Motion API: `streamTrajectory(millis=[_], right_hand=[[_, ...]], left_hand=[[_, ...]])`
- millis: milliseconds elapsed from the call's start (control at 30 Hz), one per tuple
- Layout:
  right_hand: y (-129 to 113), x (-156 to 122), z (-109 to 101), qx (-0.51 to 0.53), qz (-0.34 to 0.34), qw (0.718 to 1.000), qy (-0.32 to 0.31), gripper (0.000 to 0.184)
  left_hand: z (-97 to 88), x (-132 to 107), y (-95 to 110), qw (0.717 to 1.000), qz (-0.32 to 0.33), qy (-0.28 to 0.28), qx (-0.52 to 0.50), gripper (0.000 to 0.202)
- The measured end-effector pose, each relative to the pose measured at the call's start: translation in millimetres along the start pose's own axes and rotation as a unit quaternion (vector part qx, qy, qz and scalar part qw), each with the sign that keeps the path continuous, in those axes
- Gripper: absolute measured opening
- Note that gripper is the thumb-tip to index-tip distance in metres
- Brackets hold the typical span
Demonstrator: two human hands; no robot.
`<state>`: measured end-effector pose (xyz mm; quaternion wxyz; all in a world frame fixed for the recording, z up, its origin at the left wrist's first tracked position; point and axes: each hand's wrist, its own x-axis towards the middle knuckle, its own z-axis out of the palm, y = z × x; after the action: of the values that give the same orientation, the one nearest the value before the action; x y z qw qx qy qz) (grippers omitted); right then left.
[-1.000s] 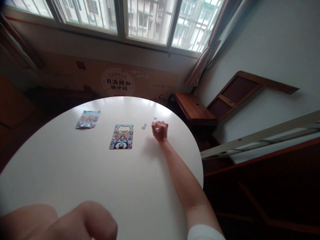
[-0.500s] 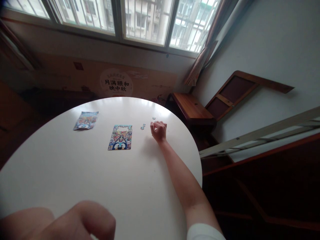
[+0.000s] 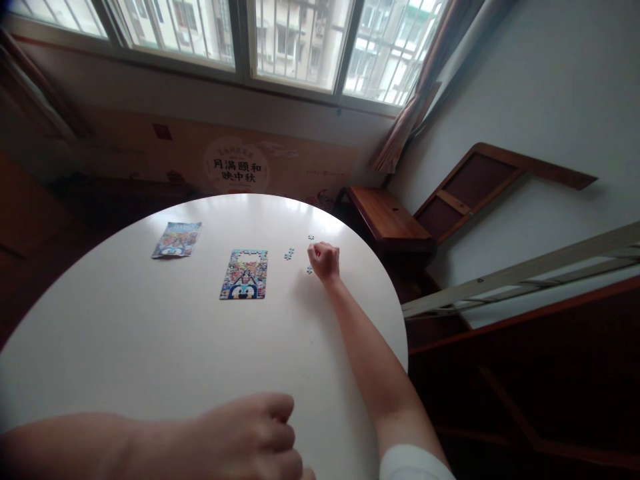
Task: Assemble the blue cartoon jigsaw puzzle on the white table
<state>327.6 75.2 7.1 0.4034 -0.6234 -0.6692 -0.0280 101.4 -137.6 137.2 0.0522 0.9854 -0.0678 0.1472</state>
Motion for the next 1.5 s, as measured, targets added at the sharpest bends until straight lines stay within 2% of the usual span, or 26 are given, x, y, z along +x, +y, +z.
streamTrajectory(millis=[67,133,200,267,333,433,567,633,733,933,1267,1367,1500], right_hand=[[1.3,1.8,-2.2,0.003,0.009,1.000,0.004,0.035],[2.2,2.2,-3.3,0.002,0.011,1.000,0.016,0.035],[2.4,2.6,-4.3,-0.003,0.006,1.000,0.023,0.037],[1.6,4.6,-7.0,-0.014,0.006,1.000,0.008,0.037],[0.2,9.0,-13.0,-0.014,0.013,0.999,-0.047,0.034],[-1.3,18.2,-27.5,0.019,0.013,0.981,-0.194,0.017],[-0.8,26.3,-46.3,0.006,0.029,0.944,-0.329,0.007],[-0.6,27.0,-51.2,-0.019,0.055,0.931,-0.360,0.008],[-1.4,25.4,-52.1,-0.062,0.079,0.926,-0.363,0.013],[-7.0,23.9,-47.5,-0.083,0.053,0.926,-0.365,0.019],[-23.0,27.7,-48.6,-0.128,0.080,0.895,-0.420,0.020],[-23.2,28.7,-48.2,-0.131,0.078,0.881,-0.448,0.023],[-18.2,29.4,-45.6,-0.114,0.090,0.882,-0.449,0.022]], left_hand=[[10.9,-10.0,-1.3,0.999,-0.019,-0.021,0.027,0.019],[22.0,-22.9,-7.6,0.999,-0.026,-0.010,0.016,0.028],[31.4,-38.2,-22.0,0.998,-0.058,-0.001,0.002,0.042],[36.8,-55.6,-44.3,0.993,-0.118,0.013,0.012,0.040],[37.3,-74.9,-70.5,0.982,-0.185,0.027,0.028,0.033],[33.3,-105.3,-105.2,0.963,-0.257,0.063,0.054,0.028],[34.1,-139.9,-130.3,0.930,-0.348,0.059,0.101,0.032],[39.3,-152.1,-135.8,0.909,-0.397,0.048,0.115,0.034],[49.3,-162.5,-139.6,0.872,-0.470,0.056,0.126,0.035],[60.5,-160.5,-138.5,0.814,-0.565,0.119,0.062,0.021],[67.2,-165.3,-145.8,0.796,-0.578,0.176,0.024,0.033],[72.7,-168.8,-149.8,0.788,-0.582,0.200,0.015,0.035],[75.6,-170.1,-151.3,0.788,-0.579,0.208,0.016,0.042]])
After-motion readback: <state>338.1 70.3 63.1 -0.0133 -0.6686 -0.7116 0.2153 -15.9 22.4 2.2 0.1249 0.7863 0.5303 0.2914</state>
